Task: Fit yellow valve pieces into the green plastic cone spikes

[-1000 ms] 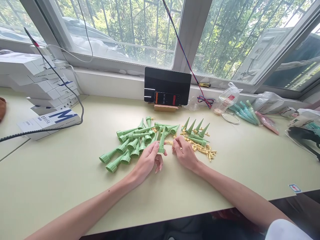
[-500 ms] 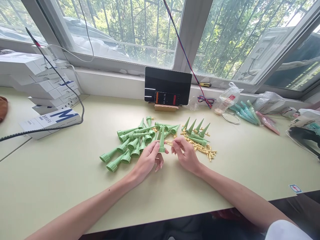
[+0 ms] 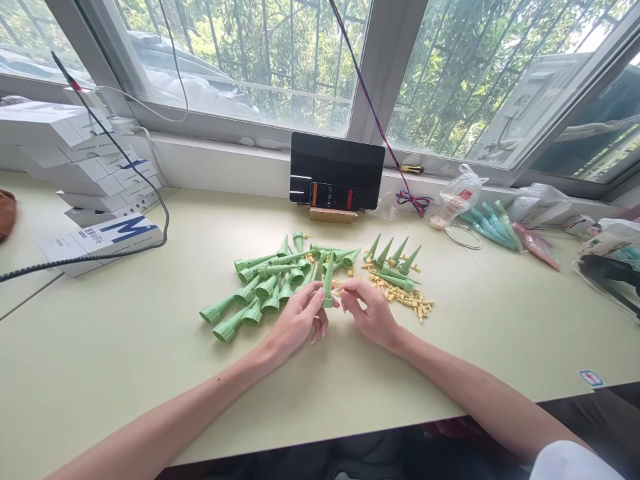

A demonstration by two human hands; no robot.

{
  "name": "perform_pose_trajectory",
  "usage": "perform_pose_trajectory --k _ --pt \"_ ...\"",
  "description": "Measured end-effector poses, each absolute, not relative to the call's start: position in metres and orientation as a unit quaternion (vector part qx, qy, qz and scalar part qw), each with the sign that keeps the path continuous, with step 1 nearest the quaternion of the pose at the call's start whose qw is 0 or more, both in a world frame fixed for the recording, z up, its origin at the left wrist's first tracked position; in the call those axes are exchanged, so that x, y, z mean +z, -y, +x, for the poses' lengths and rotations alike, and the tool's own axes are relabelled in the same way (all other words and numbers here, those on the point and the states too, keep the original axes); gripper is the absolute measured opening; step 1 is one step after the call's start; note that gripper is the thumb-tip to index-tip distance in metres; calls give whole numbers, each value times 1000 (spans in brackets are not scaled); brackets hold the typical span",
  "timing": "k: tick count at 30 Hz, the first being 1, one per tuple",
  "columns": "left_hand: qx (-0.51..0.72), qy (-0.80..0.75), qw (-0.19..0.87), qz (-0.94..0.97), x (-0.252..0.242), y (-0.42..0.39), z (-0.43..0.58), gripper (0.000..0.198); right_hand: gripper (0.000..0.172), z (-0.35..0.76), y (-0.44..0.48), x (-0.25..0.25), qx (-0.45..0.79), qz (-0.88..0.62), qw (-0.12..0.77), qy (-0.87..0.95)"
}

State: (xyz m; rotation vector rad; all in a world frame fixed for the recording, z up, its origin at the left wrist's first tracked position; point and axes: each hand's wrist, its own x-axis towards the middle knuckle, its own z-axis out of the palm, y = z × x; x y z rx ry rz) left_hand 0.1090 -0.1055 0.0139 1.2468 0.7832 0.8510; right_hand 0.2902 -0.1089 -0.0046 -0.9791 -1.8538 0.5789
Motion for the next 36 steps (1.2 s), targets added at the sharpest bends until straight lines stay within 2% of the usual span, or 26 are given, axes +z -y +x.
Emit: perform_pose_trajectory --k 12,27,36 --pt "376 -356 643 564 17 106 109 35 17 291 107 -3 197 -410 481 750" --pt "383 -369 623 574 15 106 108 36 22 293 106 -5 228 -425 497 722" --pt "390 -375 601 588 16 106 108 31 11 292 106 -4 224 -387 499 742"
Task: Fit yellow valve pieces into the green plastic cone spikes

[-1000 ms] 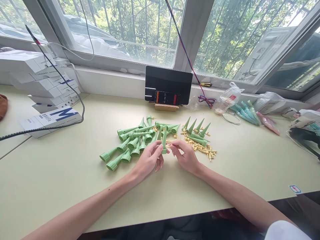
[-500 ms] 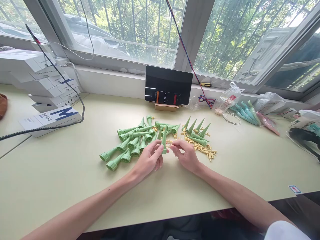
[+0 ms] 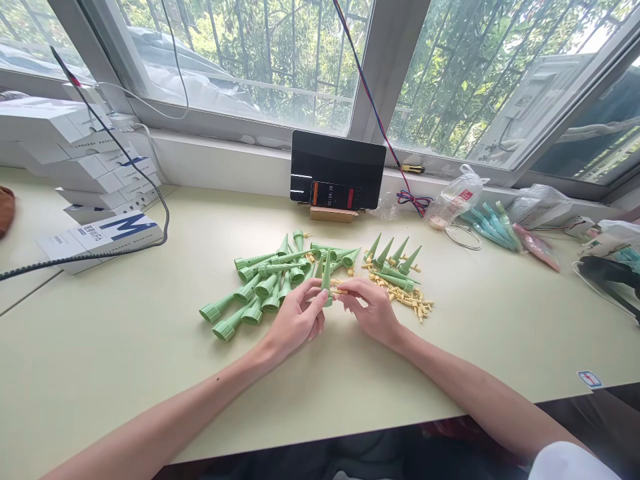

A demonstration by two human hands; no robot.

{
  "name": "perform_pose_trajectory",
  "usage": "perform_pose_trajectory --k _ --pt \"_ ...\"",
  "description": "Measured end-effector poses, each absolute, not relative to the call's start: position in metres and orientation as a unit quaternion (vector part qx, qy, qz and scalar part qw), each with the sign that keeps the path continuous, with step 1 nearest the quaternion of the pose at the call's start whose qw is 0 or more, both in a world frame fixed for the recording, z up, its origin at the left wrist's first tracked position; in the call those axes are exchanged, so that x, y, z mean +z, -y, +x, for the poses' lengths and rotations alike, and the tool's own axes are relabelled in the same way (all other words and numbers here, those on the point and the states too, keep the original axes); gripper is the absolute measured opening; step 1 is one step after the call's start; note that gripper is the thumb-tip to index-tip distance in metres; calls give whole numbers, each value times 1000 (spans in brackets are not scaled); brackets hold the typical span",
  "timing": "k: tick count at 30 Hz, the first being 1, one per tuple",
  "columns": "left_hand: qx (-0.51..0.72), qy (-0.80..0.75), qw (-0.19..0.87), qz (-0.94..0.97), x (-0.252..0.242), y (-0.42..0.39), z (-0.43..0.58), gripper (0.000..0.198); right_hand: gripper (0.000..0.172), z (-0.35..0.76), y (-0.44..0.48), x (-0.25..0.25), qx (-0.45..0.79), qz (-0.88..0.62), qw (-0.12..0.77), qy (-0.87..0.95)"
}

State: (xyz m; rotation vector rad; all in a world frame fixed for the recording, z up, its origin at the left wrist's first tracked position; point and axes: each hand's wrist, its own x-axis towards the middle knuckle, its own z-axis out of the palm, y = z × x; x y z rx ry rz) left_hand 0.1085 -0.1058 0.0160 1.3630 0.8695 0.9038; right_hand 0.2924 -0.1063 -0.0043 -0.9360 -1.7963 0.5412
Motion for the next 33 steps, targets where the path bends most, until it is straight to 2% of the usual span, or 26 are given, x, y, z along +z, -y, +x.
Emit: perform_pose_trajectory --k 12,21,28,33 --pt "387 -374 582 610 12 106 108 35 13 292 104 -7 244 -403 502 725" --pt "344 -418 562 625 3 105 104 61 12 294 102 -12 235 -425 496 720" --pt "340 -416 552 638 6 106 103 52 21 294 102 -8 212 -432 483 732" --pt "339 -415 560 631 7 106 103 53 32 295 102 -6 185 -436 461 751"
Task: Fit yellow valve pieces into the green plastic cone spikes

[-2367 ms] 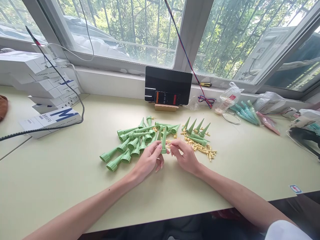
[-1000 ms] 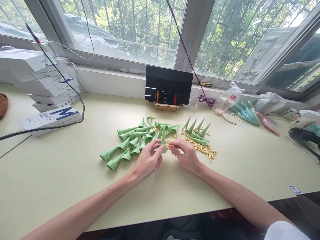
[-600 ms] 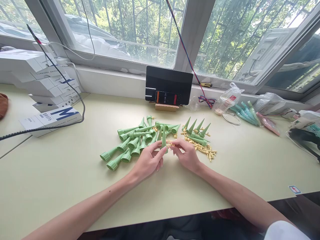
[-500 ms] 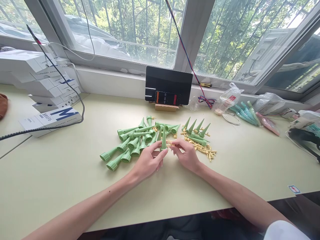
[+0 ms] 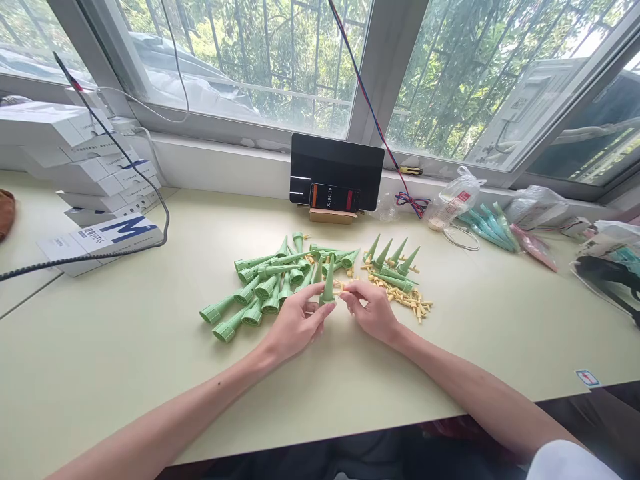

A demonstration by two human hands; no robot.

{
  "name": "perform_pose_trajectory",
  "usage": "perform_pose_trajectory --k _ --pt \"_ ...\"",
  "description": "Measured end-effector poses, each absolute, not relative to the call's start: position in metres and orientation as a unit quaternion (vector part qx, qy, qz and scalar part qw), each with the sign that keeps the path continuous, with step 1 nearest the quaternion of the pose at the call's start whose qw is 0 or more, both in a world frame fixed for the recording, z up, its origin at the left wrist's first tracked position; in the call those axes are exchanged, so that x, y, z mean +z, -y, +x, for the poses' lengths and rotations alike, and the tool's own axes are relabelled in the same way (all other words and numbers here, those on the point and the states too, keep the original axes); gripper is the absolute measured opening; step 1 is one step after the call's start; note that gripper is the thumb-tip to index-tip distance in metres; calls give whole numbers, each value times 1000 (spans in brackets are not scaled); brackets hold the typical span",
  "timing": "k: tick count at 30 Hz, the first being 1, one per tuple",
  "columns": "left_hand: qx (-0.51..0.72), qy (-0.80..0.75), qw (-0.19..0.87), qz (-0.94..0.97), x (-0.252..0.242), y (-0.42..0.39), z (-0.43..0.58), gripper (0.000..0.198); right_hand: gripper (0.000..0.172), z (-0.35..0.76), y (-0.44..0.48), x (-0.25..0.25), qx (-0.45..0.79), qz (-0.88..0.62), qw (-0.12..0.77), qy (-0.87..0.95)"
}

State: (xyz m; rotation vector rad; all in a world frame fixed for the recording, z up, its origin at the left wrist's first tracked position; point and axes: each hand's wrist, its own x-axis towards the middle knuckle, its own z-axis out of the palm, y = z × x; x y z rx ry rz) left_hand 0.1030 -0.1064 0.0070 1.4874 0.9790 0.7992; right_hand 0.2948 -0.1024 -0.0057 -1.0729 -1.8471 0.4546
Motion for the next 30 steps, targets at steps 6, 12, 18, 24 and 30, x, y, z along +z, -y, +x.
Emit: perform_pose_trajectory --k 6,12,18,24,30 --pt "340 -407 555 641 8 107 104 47 44 296 102 -6 166 -438 440 766" --pt "334 -406 552 647 7 105 105 49 49 296 102 -8 171 -436 438 767" --pt "328 -417 546 648 6 106 105 51 48 296 102 -9 186 -435 436 766" --pt "330 -423 544 645 8 108 105 50 47 296 101 -8 200 -436 439 760" --pt "353 -411 534 649 10 108 106 40 48 295 102 -7 223 -442 438 750"
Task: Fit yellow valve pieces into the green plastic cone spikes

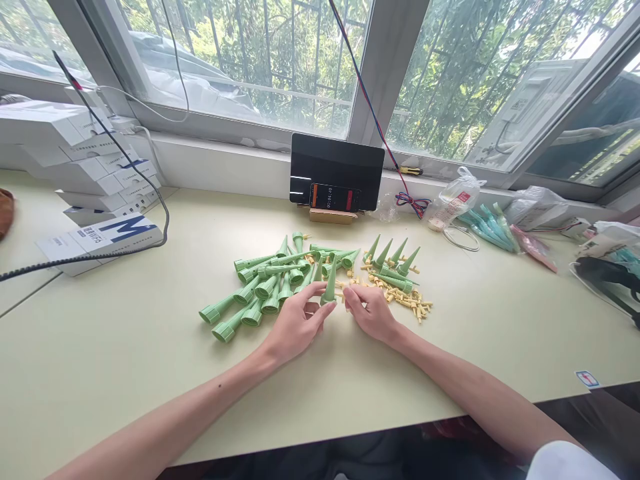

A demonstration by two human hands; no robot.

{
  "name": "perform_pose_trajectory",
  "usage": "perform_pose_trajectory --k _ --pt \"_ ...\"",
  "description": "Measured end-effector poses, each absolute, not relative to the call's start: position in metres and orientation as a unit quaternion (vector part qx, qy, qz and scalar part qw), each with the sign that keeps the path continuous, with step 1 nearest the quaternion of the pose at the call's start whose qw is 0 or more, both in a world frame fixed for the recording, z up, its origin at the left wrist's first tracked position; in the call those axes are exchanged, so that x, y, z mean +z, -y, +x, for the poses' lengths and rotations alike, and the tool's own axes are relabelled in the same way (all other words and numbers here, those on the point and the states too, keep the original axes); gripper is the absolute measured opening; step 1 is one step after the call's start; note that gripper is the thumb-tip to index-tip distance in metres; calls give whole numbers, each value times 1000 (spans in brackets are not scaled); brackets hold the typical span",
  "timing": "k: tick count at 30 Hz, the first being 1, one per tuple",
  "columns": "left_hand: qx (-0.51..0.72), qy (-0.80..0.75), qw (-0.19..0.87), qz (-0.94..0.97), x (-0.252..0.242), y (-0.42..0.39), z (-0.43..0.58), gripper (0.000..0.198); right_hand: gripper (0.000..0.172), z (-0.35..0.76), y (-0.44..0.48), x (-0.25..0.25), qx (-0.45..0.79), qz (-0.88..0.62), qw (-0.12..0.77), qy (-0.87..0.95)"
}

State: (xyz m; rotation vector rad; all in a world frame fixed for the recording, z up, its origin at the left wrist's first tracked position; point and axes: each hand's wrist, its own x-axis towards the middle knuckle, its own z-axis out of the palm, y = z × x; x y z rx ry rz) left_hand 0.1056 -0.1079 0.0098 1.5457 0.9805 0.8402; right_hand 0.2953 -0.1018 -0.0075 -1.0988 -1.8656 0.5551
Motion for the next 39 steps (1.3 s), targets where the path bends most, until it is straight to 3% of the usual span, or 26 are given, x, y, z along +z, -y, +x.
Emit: perform_pose_trajectory --k 16,26,39 --pt "371 -425 517 644 9 107 106 40 42 296 103 -6 272 -445 415 746" --pt "363 -446 505 644 8 107 106 47 44 299 101 -5 239 -439 414 760" --pt "359 -448 477 666 8 106 105 41 36 299 100 -7 194 -437 417 773"
